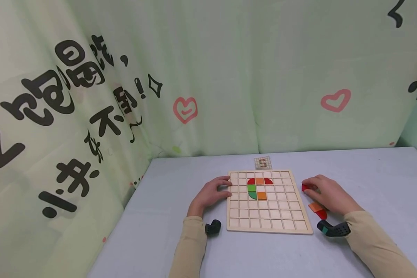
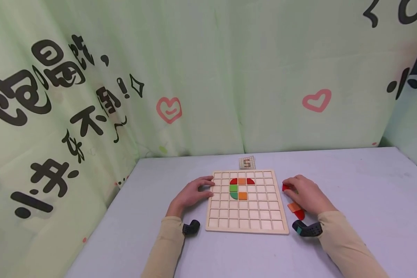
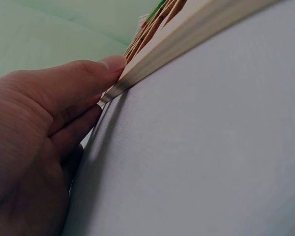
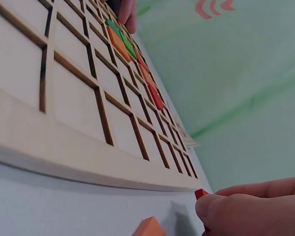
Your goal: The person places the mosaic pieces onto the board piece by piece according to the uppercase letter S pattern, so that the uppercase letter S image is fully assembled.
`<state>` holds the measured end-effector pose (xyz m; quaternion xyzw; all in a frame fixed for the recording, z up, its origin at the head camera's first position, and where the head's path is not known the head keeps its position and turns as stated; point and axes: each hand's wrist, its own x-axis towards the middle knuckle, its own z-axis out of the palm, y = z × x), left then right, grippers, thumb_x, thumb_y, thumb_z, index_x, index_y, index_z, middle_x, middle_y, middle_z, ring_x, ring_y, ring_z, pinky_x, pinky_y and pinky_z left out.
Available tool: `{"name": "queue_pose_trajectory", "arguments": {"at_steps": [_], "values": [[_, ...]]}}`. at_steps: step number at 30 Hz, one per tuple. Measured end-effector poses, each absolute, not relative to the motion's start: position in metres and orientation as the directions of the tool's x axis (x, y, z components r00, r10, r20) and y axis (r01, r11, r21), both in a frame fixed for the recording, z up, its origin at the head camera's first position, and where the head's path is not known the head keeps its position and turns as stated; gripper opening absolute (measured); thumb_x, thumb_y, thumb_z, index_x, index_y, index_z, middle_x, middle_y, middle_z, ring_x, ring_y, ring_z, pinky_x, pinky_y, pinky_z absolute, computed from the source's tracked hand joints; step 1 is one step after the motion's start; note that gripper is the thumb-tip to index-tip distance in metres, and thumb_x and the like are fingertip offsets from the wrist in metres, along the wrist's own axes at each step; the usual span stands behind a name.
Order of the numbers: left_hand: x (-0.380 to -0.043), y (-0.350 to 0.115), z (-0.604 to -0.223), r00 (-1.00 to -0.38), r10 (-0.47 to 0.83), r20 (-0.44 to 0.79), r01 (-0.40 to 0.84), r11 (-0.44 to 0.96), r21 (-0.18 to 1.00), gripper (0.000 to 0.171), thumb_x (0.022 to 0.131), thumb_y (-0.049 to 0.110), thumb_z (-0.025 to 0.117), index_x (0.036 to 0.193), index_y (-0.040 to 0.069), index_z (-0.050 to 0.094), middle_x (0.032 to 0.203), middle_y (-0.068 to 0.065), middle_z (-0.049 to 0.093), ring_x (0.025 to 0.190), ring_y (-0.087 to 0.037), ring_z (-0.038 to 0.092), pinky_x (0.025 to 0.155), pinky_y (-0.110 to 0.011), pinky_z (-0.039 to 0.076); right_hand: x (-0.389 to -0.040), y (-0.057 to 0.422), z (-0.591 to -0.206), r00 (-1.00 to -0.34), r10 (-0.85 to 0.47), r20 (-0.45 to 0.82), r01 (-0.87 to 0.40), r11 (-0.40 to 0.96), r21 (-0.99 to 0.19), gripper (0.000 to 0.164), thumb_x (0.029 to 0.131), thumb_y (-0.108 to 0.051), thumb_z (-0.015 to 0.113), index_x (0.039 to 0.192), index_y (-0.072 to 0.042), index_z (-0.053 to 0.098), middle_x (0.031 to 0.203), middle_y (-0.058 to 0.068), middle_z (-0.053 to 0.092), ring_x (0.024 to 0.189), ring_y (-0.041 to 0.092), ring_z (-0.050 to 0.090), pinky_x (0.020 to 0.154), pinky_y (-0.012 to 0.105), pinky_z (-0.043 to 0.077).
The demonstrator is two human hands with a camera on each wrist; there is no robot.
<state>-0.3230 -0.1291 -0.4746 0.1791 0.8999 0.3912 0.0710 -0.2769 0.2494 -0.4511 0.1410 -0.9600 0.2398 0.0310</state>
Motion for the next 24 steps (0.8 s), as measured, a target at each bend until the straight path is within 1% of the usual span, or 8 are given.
{"name": "queue_pose_trajectory", "arguments": {"at_steps": [5,12,17,24], "values": [[-0.323,-0.129,-0.473,-0.925,0.380,0.006,0.262,0.625,0.735,0.038,0.093,0.022,0.072,0.128,0.010,0.067,0.154,0.000,0.049,0.148,-0.023,0.038,0.122,-0.043,0.031,-0.275,0.245,-0.447,-0.945,-0.288,0.157,-0.327,0.808,-0.490,0.034,0.090,-0.011,0.072,0.119,0.005,0.067,0.108,0.019,0.066,0.095,0.031,0.064,0.084,0.053,0.057],[-0.322,-0.129,-0.474,-0.922,0.387,0.013,0.276,0.633,0.723,0.038,0.093,0.021,0.071,0.129,0.009,0.067,0.154,-0.002,0.049,0.148,-0.025,0.038,0.122,-0.044,0.031,-0.276,0.229,-0.441,-0.922,-0.358,0.150,-0.383,0.779,-0.496,0.030,0.090,-0.015,0.074,0.116,0.000,0.071,0.104,0.008,0.066,0.092,0.021,0.063,0.080,0.040,0.056],[-0.322,-0.129,-0.474,-0.922,0.385,0.031,0.297,0.656,0.694,0.037,0.094,0.021,0.070,0.129,0.009,0.067,0.153,-0.002,0.050,0.147,-0.026,0.039,0.121,-0.044,0.034,-0.279,0.210,-0.436,-0.892,-0.427,0.146,-0.442,0.760,-0.477,0.027,0.090,-0.014,0.073,0.114,-0.002,0.072,0.102,0.005,0.066,0.091,0.017,0.062,0.082,0.039,0.056],[-0.321,-0.130,-0.473,-0.929,0.370,0.004,0.257,0.639,0.725,0.037,0.093,0.022,0.072,0.129,0.011,0.067,0.153,0.001,0.049,0.148,-0.023,0.038,0.122,-0.044,0.032,-0.284,0.187,-0.436,-0.856,-0.499,0.133,-0.500,0.736,-0.456,0.024,0.089,-0.012,0.074,0.112,-0.002,0.073,0.102,0.004,0.067,0.091,0.016,0.061,0.082,0.037,0.057]]}}
